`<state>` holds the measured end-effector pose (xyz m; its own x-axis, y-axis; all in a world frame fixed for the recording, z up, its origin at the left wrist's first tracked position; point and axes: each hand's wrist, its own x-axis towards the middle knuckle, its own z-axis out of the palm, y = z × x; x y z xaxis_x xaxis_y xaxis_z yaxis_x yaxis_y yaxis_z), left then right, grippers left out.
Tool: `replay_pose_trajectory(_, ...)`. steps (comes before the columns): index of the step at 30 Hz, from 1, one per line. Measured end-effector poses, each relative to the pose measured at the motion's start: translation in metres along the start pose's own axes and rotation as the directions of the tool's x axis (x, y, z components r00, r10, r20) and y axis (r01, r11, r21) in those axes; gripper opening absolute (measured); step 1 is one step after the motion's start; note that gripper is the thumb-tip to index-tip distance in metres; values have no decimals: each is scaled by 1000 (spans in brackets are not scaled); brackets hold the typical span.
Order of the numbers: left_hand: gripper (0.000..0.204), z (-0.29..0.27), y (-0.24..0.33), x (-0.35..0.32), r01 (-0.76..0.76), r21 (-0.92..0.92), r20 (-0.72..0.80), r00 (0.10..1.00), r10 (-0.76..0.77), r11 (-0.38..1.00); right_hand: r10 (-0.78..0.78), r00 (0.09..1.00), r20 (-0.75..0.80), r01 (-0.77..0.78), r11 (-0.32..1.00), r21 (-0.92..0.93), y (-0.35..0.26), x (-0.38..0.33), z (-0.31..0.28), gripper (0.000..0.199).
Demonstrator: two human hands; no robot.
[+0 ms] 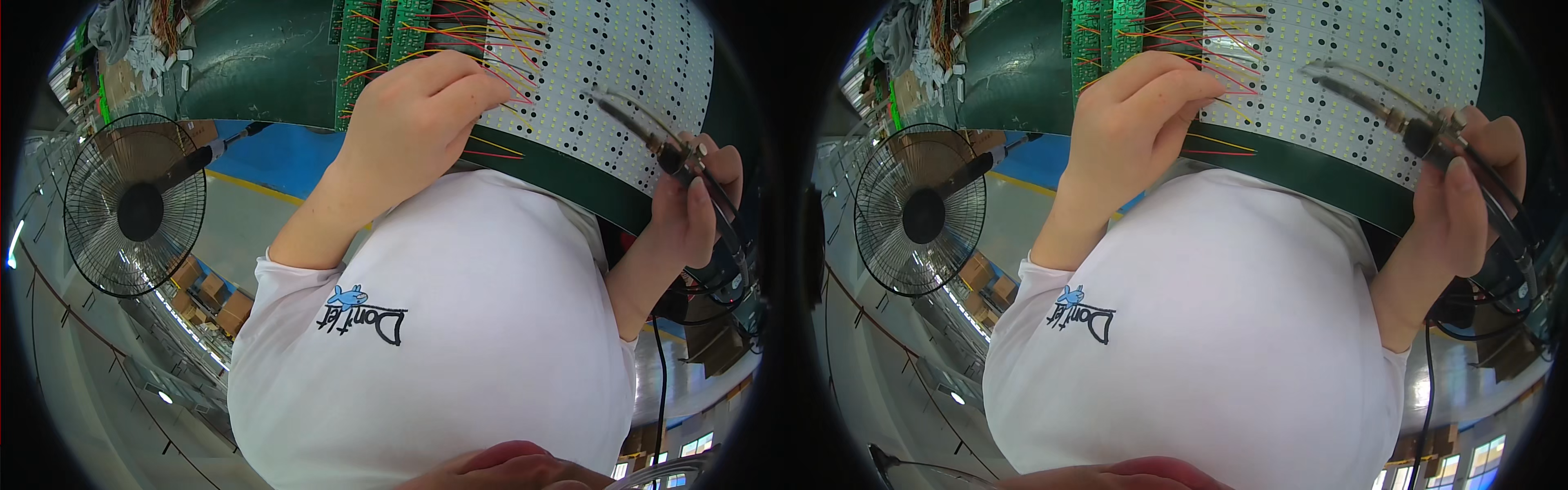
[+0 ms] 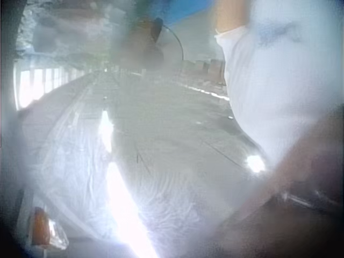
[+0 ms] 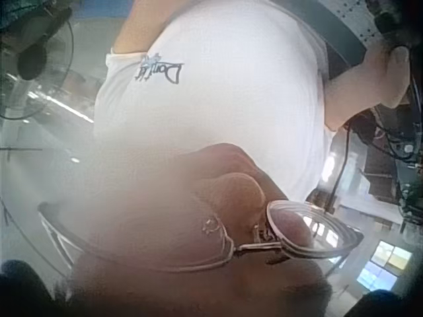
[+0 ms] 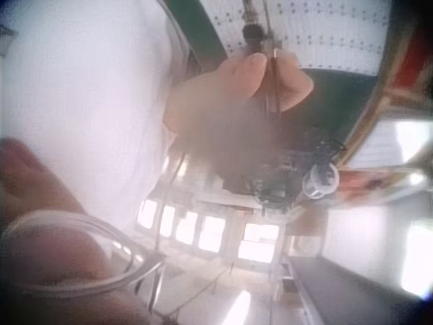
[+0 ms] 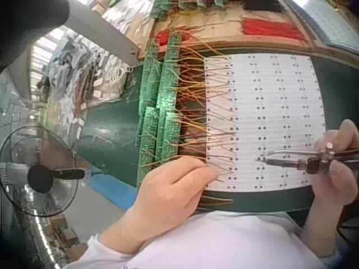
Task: The person arranges wired circuit boards onto an LED panel and solders the wires to the board using a soldering iron.
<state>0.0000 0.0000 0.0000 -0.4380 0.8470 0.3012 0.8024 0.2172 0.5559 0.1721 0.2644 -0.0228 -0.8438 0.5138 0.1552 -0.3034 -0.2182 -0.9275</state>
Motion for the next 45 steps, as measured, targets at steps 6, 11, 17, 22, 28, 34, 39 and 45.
replay_pose_trajectory(6,29,8,-4,-6,-11,96,-92,996,20,995,52,998,27,-46,984,-170,-7,-8,27,36)
replay_pose_trajectory(11,31,12,-8,-10,-54,140,-149,986,75,989,64,998,-20,-67,966,-249,-8,-6,43,39)
replay_pose_trajectory(17,32,10,-7,-10,-55,114,-111,991,68,992,110,994,-21,-112,953,-282,-5,-7,41,41)
replay_pose_trajectory(22,33,9,-5,-10,-29,107,-95,995,39,994,110,993,-38,-116,940,-322,-7,-7,44,41)
replay_pose_trajectory(28,31,9,-5,-9,-38,111,-101,994,49,993,119,993,9,-110,943,-314,-7,-5,43,40)
replay_pose_trajectory(34,30,11,-8,-9,-50,108,-119,991,63,993,104,993,59,-79,939,-336,-5,-5,41,34)
replay_pose_trajectory(39,31,11,-7,-9,-51,108,-113,992,63,993,104,993,58,-76,931,-356,-5,-5,41,31)
replay_pose_trajectory(45,32,11,-7,-9,-60,107,-114,991,72,992,103,992,73,-70,932,-357,-4,-4,39,32)
